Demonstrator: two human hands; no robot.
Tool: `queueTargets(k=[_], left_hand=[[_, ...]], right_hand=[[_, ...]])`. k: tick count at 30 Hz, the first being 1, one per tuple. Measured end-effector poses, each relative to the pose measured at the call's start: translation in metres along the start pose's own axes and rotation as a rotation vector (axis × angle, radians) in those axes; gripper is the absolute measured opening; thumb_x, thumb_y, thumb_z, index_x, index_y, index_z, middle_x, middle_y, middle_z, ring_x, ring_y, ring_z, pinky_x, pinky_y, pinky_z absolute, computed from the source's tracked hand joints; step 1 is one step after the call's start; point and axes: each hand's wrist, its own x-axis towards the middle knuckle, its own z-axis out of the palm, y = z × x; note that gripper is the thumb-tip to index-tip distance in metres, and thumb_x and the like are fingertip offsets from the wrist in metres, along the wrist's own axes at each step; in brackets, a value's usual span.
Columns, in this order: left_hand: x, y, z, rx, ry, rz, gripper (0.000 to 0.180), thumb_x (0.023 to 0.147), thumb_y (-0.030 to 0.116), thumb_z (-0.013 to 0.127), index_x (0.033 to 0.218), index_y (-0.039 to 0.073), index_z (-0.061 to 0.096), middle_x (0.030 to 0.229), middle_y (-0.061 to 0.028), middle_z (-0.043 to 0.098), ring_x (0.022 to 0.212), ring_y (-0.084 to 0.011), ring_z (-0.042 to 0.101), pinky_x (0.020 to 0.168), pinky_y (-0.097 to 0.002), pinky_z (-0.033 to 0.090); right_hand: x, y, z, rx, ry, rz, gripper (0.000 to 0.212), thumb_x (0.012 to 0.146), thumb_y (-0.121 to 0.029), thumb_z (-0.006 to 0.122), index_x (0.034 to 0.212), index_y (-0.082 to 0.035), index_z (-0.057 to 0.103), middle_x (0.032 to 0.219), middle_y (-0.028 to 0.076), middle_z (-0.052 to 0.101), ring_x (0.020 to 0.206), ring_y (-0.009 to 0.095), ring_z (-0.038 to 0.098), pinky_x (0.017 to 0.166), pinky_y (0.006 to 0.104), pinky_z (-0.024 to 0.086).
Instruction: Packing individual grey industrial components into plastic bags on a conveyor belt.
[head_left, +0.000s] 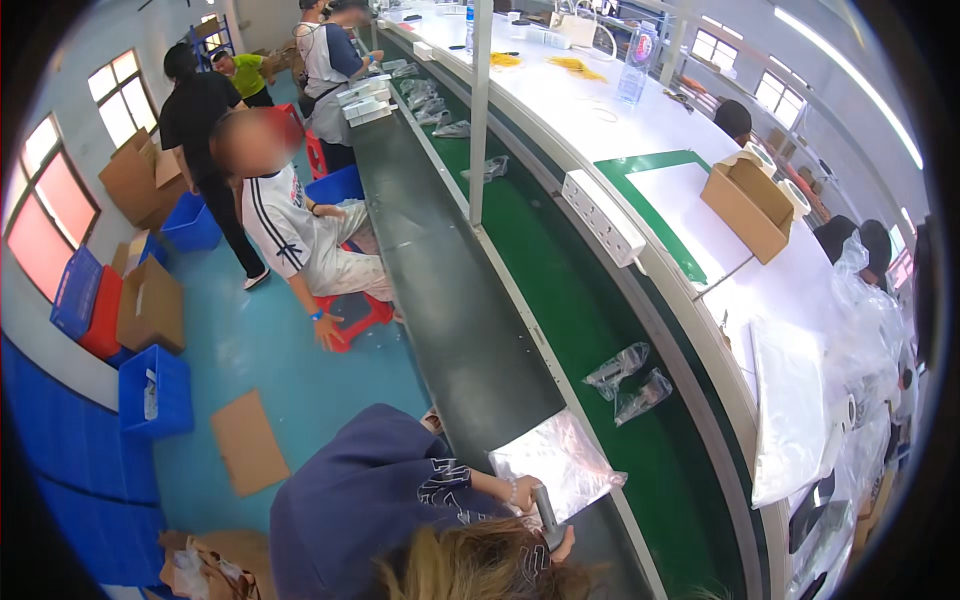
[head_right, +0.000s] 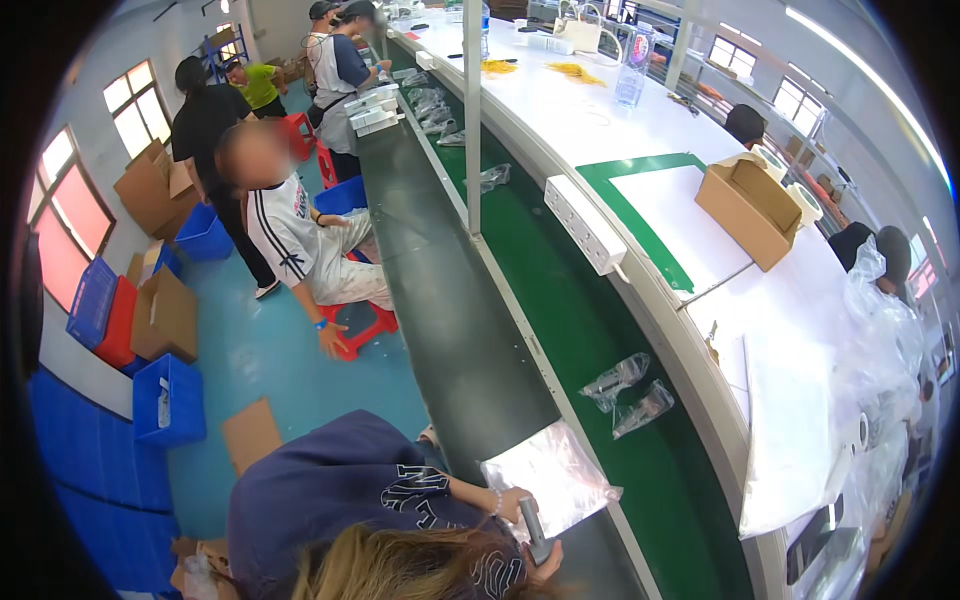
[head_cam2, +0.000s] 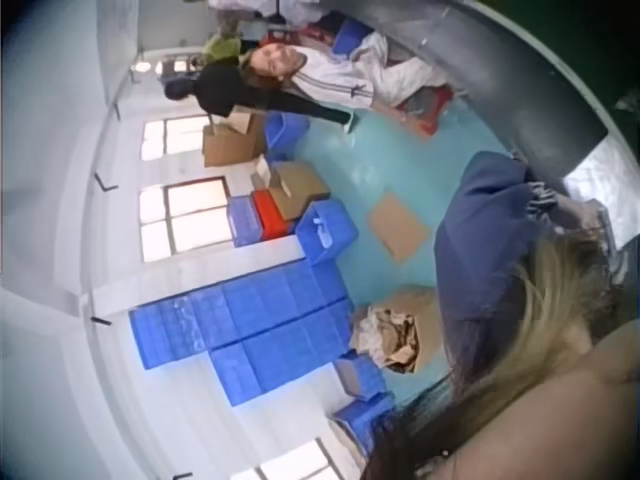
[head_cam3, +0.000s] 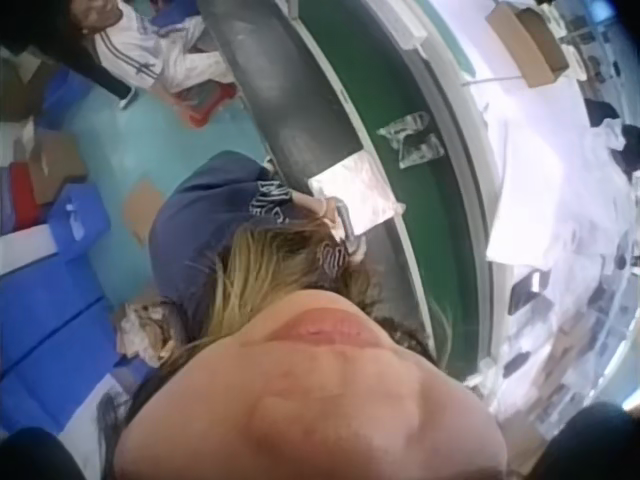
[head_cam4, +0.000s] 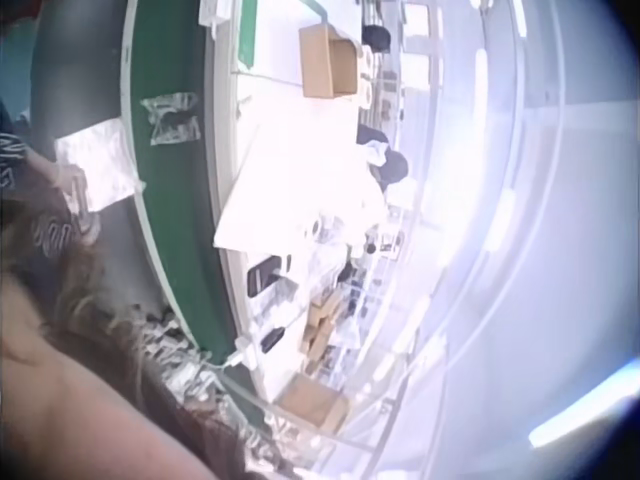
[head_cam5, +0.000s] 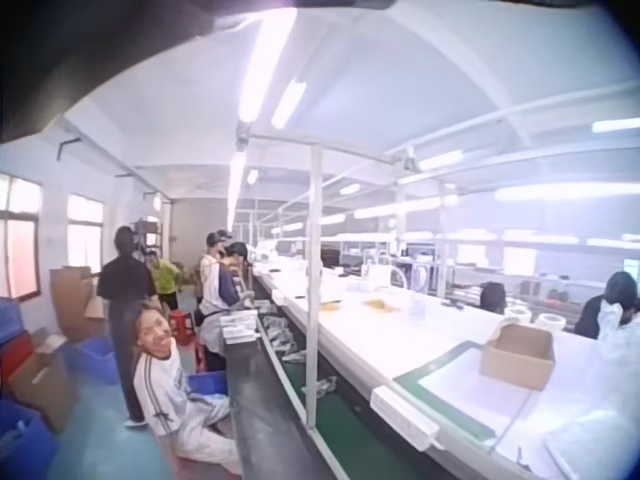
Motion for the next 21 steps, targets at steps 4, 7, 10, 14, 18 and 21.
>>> queueTargets(k=[4,7,10,14,18,21], left_hand=[[-0.011,0.037,-0.006,0.081,0.053,0.182,0.056,0.041,0.008,0.069,0.095,0.002,0.057,0.080,-0.0137,0.057,0.076,-0.0266,0.057,0.066,-0.0326,0.047],[-0.012,0.050,-0.012,0.118,0.044,0.224,0.058,0.041,0.008,0.069,0.097,0.003,0.057,0.087,-0.0142,0.057,0.082,-0.0264,0.057,0.070,-0.0325,0.047],[-0.011,0.054,-0.014,0.062,-0.027,0.211,0.059,0.040,0.007,0.069,0.097,0.005,0.057,0.092,-0.0140,0.056,0.085,-0.0276,0.056,0.074,-0.0336,0.046],[-0.008,0.060,-0.006,0.151,-0.099,0.305,0.059,0.039,0.007,0.069,0.097,0.005,0.057,0.092,-0.0130,0.056,0.086,-0.0281,0.055,0.074,-0.0342,0.046],[-0.005,0.058,-0.008,0.126,-0.182,0.192,0.065,0.040,0.006,0.071,0.103,0.003,0.053,0.097,-0.0141,0.055,0.091,-0.0281,0.054,0.080,-0.0339,0.044],[-0.006,0.055,-0.010,0.091,-0.195,0.227,0.066,0.041,0.006,0.071,0.104,0.002,0.052,0.096,-0.0143,0.054,0.090,-0.0281,0.054,0.079,-0.0339,0.045]], right_hand=[[-0.017,-0.007,-0.028,0.580,0.145,0.566,0.083,0.060,-0.018,0.081,0.127,-0.002,0.034,0.086,0.019,0.054,0.077,0.031,0.056,0.065,0.0403,0.045],[-0.030,0.007,-0.032,-0.804,0.066,-0.541,0.065,0.068,-0.026,0.075,0.118,-0.002,0.041,0.083,0.018,0.054,0.069,0.030,0.057,0.058,0.0378,0.048],[-0.044,-0.181,0.038,0.255,0.218,0.523,0.052,0.074,-0.032,0.068,0.108,-0.003,0.042,0.078,0.016,0.054,0.055,0.027,0.057,0.046,0.0330,0.049],[-0.059,-0.231,0.071,0.070,0.393,0.399,0.046,0.075,-0.029,0.067,0.101,-0.005,0.039,0.075,0.014,0.053,0.045,0.024,0.054,0.037,0.0284,0.046],[-0.062,-0.215,0.057,0.081,0.493,0.340,0.048,0.074,-0.027,0.068,0.102,-0.006,0.034,0.074,0.014,0.052,0.045,0.024,0.054,0.035,0.0295,0.044],[-0.072,-0.239,0.063,0.083,0.534,0.329,0.047,0.070,-0.027,0.072,0.096,-0.005,0.039,0.078,0.013,0.053,0.059,0.022,0.053,0.047,0.0295,0.045]])
